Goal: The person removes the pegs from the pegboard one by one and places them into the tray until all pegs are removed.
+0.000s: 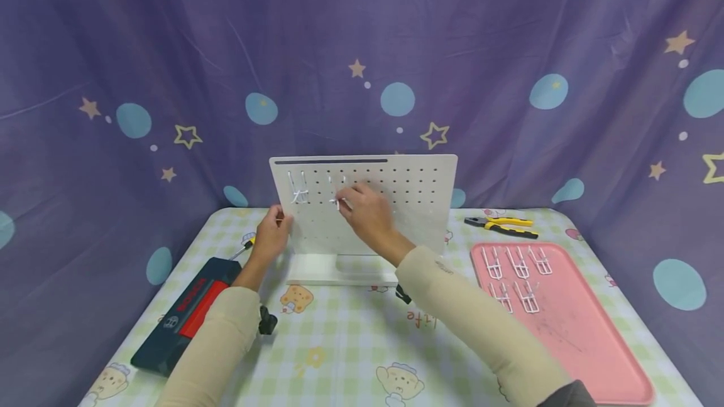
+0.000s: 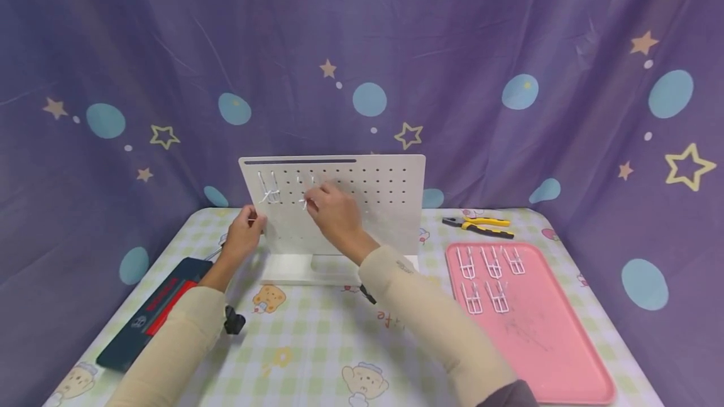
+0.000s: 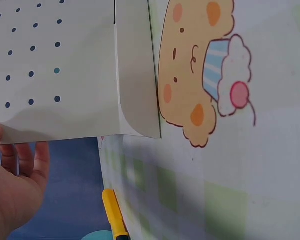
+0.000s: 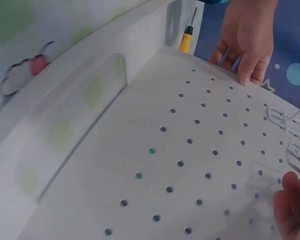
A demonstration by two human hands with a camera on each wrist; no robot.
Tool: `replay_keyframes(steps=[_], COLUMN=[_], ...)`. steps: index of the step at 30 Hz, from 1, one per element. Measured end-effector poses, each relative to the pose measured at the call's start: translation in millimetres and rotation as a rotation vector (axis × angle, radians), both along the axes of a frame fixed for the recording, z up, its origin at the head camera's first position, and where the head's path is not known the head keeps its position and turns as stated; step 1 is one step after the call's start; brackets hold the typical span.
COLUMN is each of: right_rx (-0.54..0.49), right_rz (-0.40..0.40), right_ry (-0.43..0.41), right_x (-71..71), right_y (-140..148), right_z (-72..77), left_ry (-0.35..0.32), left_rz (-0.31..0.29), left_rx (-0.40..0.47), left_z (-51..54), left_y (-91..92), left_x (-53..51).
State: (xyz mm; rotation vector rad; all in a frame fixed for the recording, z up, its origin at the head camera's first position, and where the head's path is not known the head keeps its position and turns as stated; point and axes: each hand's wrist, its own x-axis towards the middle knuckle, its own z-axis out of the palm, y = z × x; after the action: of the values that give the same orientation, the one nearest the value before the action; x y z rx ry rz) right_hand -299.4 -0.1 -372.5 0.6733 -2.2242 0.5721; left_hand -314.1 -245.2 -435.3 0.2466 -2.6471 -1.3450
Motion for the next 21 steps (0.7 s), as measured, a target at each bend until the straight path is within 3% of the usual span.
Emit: replay_keyframes(steps=[9,21], right_rx=[-0.009,-0.030], right_rz=[0.005,-0.014], right_ry=[-0.018,-0.128], right_x=[8.2,18.1], right_y=[38.0,92.0], right_z=[-6.2,-4.2], left_ry=[0.009,0.033], left_rz=[-0.005,-0.018], left_rx=[-0.005,-0.015], left_z=[-0.9,-0.9], left_y=[0.3,0.0], left_x=[-0.4,0.8])
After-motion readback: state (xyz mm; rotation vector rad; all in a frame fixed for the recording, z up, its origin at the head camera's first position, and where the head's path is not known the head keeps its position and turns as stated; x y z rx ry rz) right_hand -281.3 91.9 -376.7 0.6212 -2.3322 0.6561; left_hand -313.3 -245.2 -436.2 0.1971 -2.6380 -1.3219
